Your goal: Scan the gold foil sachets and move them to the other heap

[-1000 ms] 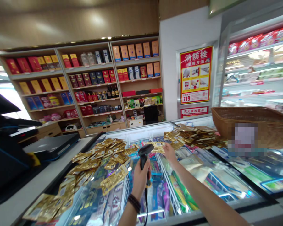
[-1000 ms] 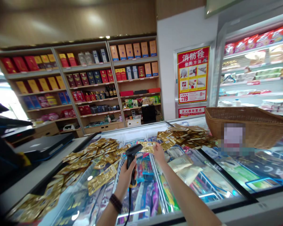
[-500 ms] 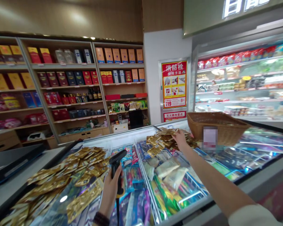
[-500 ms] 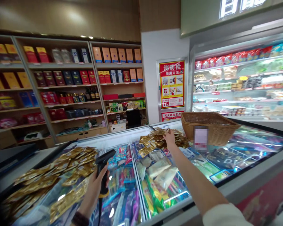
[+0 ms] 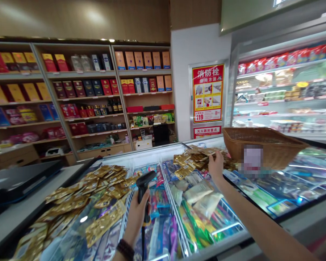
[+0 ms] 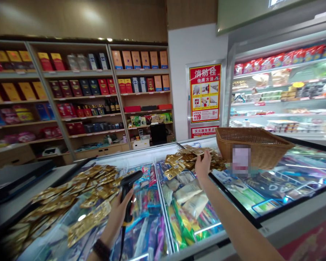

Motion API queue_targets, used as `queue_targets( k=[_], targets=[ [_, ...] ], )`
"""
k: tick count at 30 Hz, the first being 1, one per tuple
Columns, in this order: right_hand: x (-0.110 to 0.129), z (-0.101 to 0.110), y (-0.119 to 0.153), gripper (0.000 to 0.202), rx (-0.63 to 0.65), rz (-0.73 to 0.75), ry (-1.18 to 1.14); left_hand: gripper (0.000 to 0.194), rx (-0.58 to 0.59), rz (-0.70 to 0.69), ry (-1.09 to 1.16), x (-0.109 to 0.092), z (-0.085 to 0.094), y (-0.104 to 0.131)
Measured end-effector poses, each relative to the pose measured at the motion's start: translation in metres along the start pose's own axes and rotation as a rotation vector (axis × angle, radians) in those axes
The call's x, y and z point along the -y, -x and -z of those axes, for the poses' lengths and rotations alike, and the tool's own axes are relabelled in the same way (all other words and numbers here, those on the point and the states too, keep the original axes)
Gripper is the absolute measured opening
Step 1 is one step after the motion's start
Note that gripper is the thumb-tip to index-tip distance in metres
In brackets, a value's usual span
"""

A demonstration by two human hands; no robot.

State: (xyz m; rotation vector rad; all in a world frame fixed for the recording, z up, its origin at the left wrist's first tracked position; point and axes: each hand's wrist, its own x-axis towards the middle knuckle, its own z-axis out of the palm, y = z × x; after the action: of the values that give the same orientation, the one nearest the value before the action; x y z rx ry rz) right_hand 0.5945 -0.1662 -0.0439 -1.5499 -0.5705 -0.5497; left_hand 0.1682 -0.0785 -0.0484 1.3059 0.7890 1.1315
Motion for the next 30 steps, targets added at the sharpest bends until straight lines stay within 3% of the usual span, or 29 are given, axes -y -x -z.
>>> queue_targets(
  k=[3, 8, 11, 14, 17, 20, 22, 24, 30],
  targets=[
    [0.009, -0.023, 0.023, 0.064, 0.01, -0.073, -0.075, 0.086, -0.008, 0.012, 0.032, -0.018, 0.003, 0.001],
    [0.049, -0.087, 0.079, 0.061, 0.257, -0.011, -0.207, 0.084, -0.053, -0.03, 0.092, -0.05, 0.031, -0.005],
    [0.091, -0.127, 0.13, 0.06, 0.501, 0.06, -0.29, 0.082, -0.135, -0.08, 0.125, -0.067, 0.064, -0.012],
    [0.143, -0.152, 0.192, 0.059, 0.818, 0.227, -0.349, 0.08, -0.218, -0.121, 0.102, -0.079, 0.104, -0.018],
    [0.191, -0.16, 0.256, 0.064, 1.145, 0.453, -0.364, 0.077, -0.302, -0.147, 0.067, -0.084, 0.139, -0.02],
    [0.221, -0.159, 0.304, 0.071, 1.368, 0.641, -0.316, 0.075, -0.376, -0.144, 0.037, -0.078, 0.161, -0.019],
    [0.227, -0.159, 0.322, 0.068, 1.422, 0.702, -0.276, 0.075, -0.42, -0.127, 0.028, -0.07, 0.169, -0.017],
    [0.224, -0.162, 0.328, 0.062, 1.389, 0.671, -0.261, 0.076, -0.441, -0.096, 0.025, -0.061, 0.172, -0.016],
    [0.194, -0.185, 0.295, 0.065, 1.161, 0.357, -0.228, 0.072, -0.427, -0.051, 0.004, -0.047, 0.167, -0.013]
  ],
)
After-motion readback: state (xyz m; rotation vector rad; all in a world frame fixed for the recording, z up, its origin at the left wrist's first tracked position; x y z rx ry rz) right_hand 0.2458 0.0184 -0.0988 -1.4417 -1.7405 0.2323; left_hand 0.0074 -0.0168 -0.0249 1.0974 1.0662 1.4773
